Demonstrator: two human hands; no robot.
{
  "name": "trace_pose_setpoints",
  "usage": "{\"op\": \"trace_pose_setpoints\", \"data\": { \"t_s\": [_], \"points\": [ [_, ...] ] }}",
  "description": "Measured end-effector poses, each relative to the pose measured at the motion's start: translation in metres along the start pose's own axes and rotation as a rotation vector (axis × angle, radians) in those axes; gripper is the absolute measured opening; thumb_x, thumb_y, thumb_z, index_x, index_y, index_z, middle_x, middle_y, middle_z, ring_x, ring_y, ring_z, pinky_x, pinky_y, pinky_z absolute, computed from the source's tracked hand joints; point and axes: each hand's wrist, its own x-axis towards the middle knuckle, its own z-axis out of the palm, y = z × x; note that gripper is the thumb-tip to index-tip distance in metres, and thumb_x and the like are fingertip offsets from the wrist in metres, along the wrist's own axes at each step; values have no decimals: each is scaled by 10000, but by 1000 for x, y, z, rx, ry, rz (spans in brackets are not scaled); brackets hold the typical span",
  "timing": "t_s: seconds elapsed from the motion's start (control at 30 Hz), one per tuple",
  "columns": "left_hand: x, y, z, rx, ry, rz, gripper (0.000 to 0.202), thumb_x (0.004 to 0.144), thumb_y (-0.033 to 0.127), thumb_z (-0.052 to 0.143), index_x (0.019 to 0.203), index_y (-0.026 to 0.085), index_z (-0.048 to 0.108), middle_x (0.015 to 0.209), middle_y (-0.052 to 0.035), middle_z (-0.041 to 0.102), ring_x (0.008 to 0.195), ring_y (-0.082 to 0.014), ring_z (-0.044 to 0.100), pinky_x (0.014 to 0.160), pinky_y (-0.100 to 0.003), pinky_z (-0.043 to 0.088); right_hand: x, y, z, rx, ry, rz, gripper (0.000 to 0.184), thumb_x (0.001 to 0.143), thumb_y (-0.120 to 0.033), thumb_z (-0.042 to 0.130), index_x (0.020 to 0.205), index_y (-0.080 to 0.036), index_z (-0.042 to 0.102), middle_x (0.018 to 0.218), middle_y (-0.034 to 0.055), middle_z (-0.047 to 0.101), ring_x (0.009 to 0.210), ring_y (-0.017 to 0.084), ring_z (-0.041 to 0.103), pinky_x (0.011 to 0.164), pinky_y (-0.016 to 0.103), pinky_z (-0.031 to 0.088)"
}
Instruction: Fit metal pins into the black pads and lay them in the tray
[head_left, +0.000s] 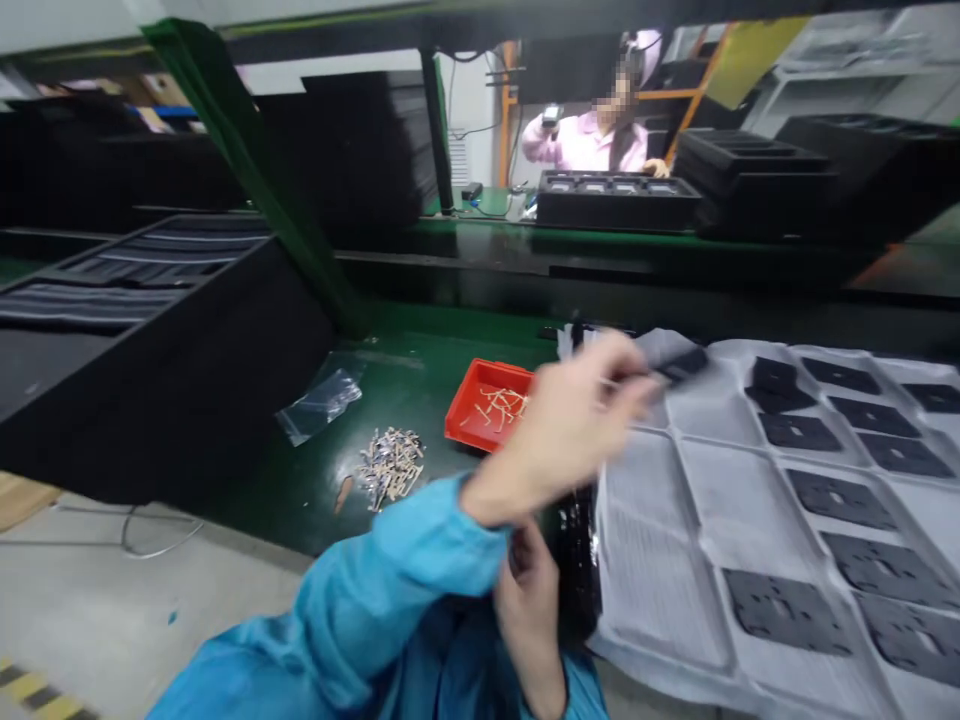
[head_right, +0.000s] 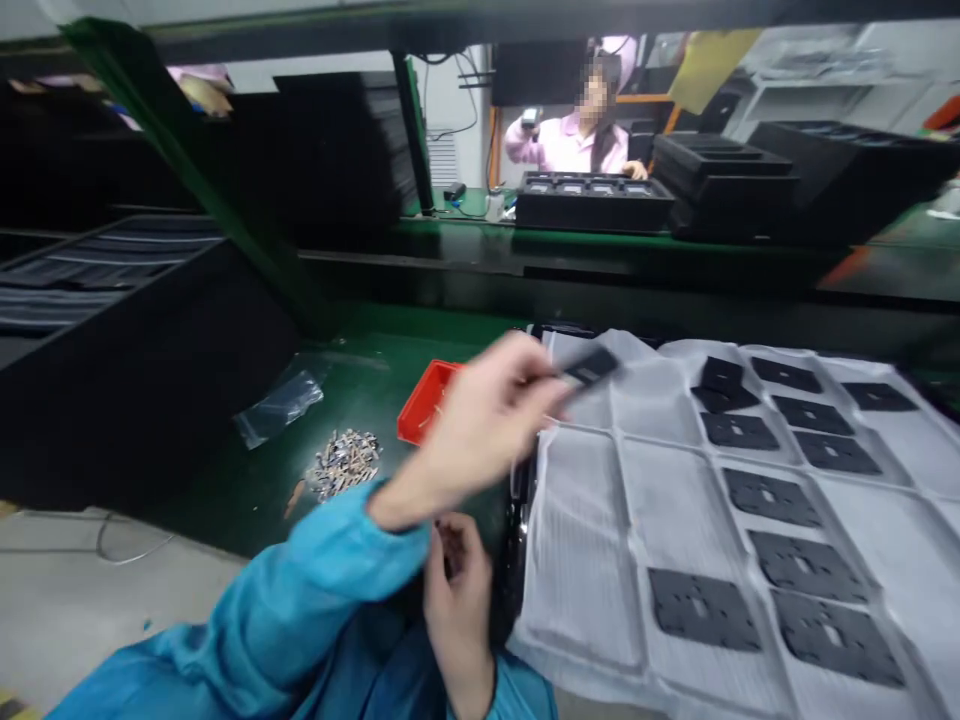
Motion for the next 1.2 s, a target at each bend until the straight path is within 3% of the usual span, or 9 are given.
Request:
{"op": "trace_pose_setpoints", "data": {
  "t_s": [0.1, 0.17, 0.27, 0.37, 0.53, 0.7, 0.97, 1.1, 1.2],
  "points": [
    [-51, -40, -76, -202, 369, -383, 103, 1004, 276, 615, 974, 196, 557, 793, 37, 600, 593, -82, 601, 494, -171, 470, 3, -3, 2, 36, -38, 24, 307, 1018, -475, 615, 964, -174, 647, 822, -1, 694, 685, 117, 686, 629, 243, 585],
    [-99, -59, -109, -225, 379, -600, 142, 954, 285, 687, 977, 184, 589, 682, 66, 571, 497, -64, 520, 454, -160, 428, 5, -10, 1, 40, -72, 27, 294, 990, -477, 641, 902, -197, 648, 895, 33, 726, 773, 140, 724, 682, 237, 596],
    [-163, -74, -126, -248, 349, -807, 214, 958, 360, 689, 1034, 178, 607, 574, 75, 585, 455, -85, 523, 454, -172, 453, 11, -19, -3, -62, -169, -5, 235, 966, -421, 670, 862, -211, 681, 1088, 74, 746, 769, 134, 728, 682, 223, 585],
    [-200, -74, -122, -292, 391, -903, 267, 961, 410, 679, 1071, 182, 595, 553, 53, 643, 476, -128, 597, 481, -205, 515, 20, -18, -7, -285, -182, -50, 226, 987, -418, 617, 904, -223, 695, 1184, 91, 733, 733, 127, 720, 642, 221, 576],
    [-213, -65, -112, -375, 463, -986, 231, 951, 372, 666, 1072, 179, 627, 617, 26, 690, 556, -144, 646, 560, -228, 558, 33, -8, -11, -400, -246, 30, 267, 1004, -478, 580, 975, -239, 695, 899, 43, 755, 768, 170, 751, 654, 229, 607],
    [-214, -60, -114, -450, 483, -1030, 177, 942, 336, 647, 1033, 185, 657, 641, 17, 701, 589, -167, 679, 585, -261, 570, 33, -15, -10, -454, -291, 58, 277, 972, -486, 639, 891, -229, 701, 827, 35, 759, 785, 182, 768, 712, 226, 615],
    [-224, -72, -114, -608, 422, -969, 169, 921, 355, 689, 995, 205, 666, 609, 32, 690, 532, -158, 666, 522, -243, 561, 26, -66, -16, -299, 3, 116, 280, 851, -470, 808, 932, -216, 722, 919, 64, 791, 770, 176, 771, 718, 232, 652],
    [-223, -71, -113, -641, 424, -1021, 153, 934, 356, 682, 990, 215, 656, 628, 41, 680, 562, -142, 655, 551, -227, 555, 33, -56, -16, -350, -19, 183, 373, 831, -543, 803, 921, -194, 709, 1041, 100, 783, 650, 146, 722, 543, 227, 614],
    [-223, -69, -114, -661, 417, -1034, 157, 933, 359, 687, 983, 215, 652, 631, 43, 675, 564, -135, 643, 558, -220, 547, 39, -37, -11, -292, 8, 229, 432, 812, -587, 806, 899, -178, 696, 1026, 107, 784, 697, 175, 753, 569, 259, 637]
  ]
}}
